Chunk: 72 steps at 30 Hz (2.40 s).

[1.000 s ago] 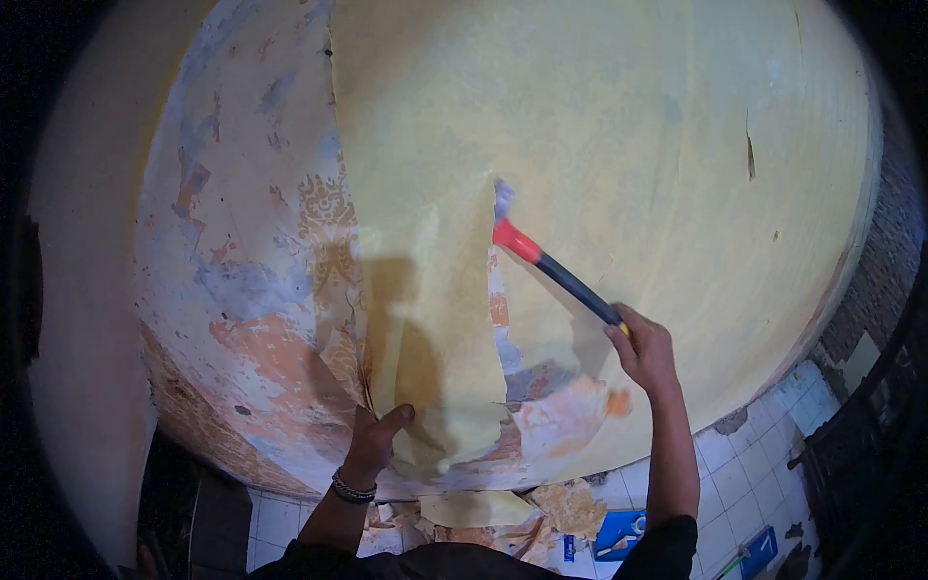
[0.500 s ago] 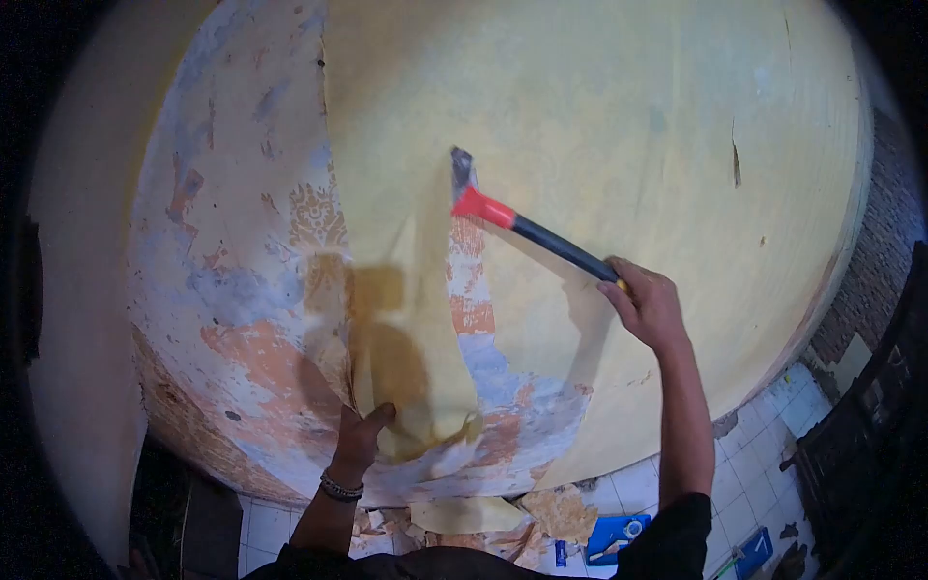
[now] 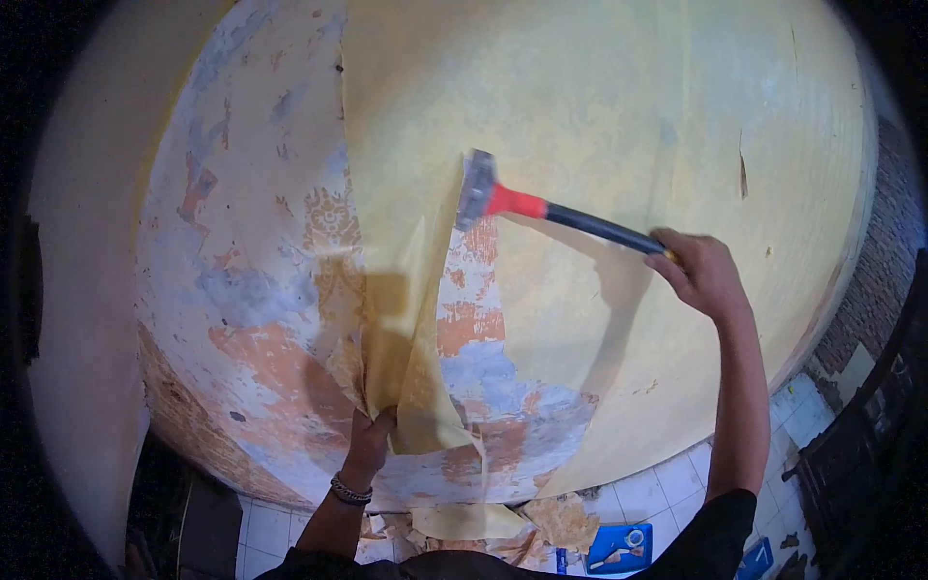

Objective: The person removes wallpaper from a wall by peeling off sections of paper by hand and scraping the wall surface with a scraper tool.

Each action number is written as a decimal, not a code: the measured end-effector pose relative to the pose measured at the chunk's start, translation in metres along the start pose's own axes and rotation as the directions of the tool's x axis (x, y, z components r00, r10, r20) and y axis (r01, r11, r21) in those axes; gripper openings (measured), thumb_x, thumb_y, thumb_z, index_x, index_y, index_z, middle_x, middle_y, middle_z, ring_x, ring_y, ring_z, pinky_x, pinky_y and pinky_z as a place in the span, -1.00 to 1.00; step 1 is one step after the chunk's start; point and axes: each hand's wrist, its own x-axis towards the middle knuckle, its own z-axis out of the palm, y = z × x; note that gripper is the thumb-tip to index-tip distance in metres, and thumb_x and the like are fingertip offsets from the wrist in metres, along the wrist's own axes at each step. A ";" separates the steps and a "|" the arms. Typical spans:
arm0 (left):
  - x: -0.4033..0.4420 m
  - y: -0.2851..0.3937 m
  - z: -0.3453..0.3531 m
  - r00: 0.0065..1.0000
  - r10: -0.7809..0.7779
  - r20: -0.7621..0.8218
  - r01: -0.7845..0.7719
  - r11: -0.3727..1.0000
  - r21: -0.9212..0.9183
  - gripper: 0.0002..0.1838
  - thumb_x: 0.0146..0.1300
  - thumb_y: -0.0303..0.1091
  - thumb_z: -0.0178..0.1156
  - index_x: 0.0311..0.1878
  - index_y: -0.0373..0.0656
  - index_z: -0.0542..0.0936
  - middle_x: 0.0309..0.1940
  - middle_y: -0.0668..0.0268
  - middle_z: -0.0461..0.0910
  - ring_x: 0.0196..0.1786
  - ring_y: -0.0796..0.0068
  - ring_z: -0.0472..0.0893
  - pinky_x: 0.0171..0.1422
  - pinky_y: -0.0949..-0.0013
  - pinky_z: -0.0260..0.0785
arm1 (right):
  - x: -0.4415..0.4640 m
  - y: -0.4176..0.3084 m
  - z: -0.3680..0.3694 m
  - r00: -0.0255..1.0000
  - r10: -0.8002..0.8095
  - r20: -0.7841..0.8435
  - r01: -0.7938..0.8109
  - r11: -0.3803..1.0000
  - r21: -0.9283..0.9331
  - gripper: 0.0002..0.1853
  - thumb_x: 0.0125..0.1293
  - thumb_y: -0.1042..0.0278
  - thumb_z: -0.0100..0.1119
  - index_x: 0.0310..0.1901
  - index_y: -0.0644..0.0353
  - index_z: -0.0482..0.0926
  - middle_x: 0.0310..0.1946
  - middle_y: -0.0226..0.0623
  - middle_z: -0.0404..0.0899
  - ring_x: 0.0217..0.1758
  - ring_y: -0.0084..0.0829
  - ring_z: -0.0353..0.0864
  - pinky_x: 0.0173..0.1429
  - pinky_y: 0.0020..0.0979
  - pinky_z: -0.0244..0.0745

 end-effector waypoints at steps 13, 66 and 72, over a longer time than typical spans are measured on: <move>-0.008 0.004 -0.003 0.999 0.044 -0.021 -0.044 0.998 -0.033 -0.60 0.41 -0.50 -0.02 0.29 -0.29 0.38 0.08 0.31 0.52 0.06 0.56 0.49 0.12 0.46 0.36 | 0.039 -0.033 -0.003 0.995 -0.101 -0.024 0.102 0.993 0.066 -0.63 0.26 0.10 0.26 -0.07 0.24 0.62 -0.54 -0.06 0.54 -0.49 -0.09 0.55 -0.34 -0.23 0.41; 0.088 0.159 0.053 0.694 0.690 0.204 -0.386 0.118 0.915 -0.22 0.01 -0.42 0.39 0.35 -0.16 0.32 0.18 -0.01 0.46 0.21 0.00 0.49 0.25 0.14 0.37 | -0.239 -0.218 0.209 0.909 0.330 0.255 -0.278 0.023 0.960 -0.64 0.47 0.31 0.02 0.22 0.24 0.36 -0.31 -0.37 0.50 -0.37 -0.66 0.37 -0.25 -0.56 0.33; 0.124 0.188 0.009 0.681 0.695 0.230 -0.291 -0.031 0.956 -0.59 0.14 -0.54 0.03 0.10 -0.17 0.48 -0.07 0.04 0.60 -0.04 -0.05 0.60 -0.01 0.07 0.46 | -0.210 -0.221 0.223 0.935 0.354 0.038 -0.111 0.187 0.976 -0.61 0.48 0.22 0.02 0.19 0.30 0.35 -0.25 -0.34 0.55 -0.49 -0.74 0.29 -0.38 -0.63 0.24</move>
